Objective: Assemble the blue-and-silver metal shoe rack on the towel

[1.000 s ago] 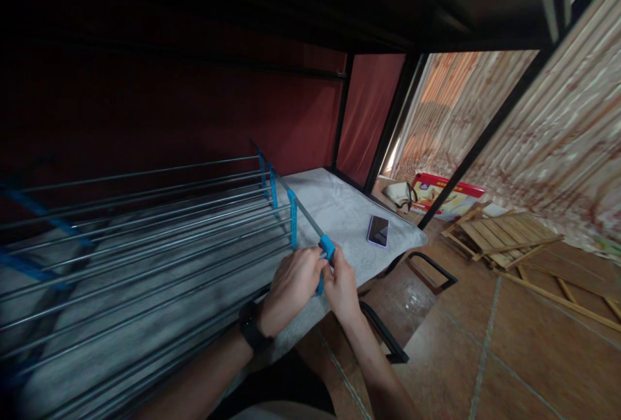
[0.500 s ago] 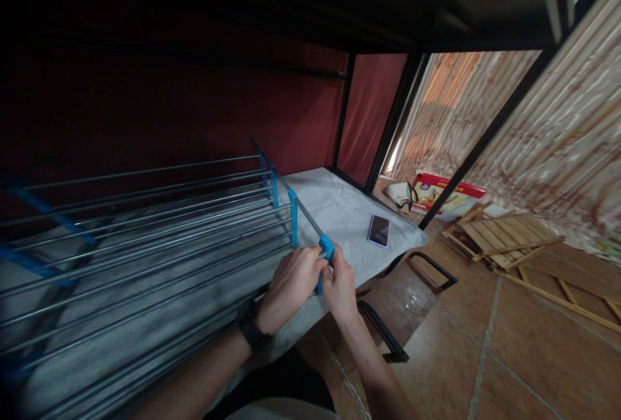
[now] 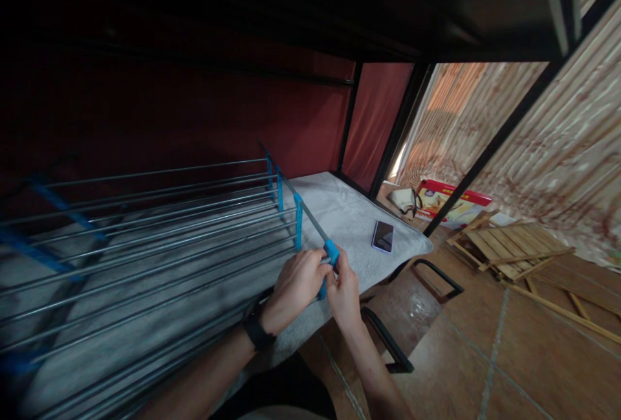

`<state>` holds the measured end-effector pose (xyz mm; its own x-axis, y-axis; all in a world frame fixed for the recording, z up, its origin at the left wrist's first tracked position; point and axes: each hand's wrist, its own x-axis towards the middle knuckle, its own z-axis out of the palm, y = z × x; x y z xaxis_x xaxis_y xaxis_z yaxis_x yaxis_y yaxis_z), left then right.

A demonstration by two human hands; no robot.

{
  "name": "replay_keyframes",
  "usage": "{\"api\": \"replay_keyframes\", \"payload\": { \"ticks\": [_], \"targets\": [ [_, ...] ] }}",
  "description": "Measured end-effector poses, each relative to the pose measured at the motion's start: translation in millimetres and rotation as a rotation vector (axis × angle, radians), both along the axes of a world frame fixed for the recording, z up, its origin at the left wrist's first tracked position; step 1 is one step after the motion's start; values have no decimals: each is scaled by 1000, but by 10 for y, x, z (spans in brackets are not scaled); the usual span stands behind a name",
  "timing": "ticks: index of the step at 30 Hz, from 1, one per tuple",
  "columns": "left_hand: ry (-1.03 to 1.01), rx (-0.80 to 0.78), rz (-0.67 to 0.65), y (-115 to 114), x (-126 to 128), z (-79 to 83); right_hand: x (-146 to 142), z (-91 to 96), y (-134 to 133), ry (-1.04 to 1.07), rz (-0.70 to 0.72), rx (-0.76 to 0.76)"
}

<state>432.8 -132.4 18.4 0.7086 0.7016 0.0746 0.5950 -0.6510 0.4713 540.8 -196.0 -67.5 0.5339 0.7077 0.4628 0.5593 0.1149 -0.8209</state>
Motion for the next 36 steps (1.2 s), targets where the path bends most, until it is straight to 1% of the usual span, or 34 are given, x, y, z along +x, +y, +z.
{"api": "replay_keyframes", "payload": {
  "ticks": [6,18,21,26,29,33,36],
  "targets": [
    [-68,-6,-2,16,4,-39,-12,33,-5,-6,8,4],
    [-66,-10,1,15,-14,-45,-55,45,-34,8,10,-48],
    [-51,6,-14,-6,-33,-20,-43,22,-30,29,25,-42],
    [12,38,-18,-72,-46,84,-13,-38,-5,74,25,-26],
    [29,56,-29,-102,-44,120,-1,-66,1,110,29,6],
    [1,101,-75,-154,-53,111,32,-92,-14,133,37,9],
    [-43,171,-36,-194,-102,66,61,-102,-19,120,42,-19]
  ]
}}
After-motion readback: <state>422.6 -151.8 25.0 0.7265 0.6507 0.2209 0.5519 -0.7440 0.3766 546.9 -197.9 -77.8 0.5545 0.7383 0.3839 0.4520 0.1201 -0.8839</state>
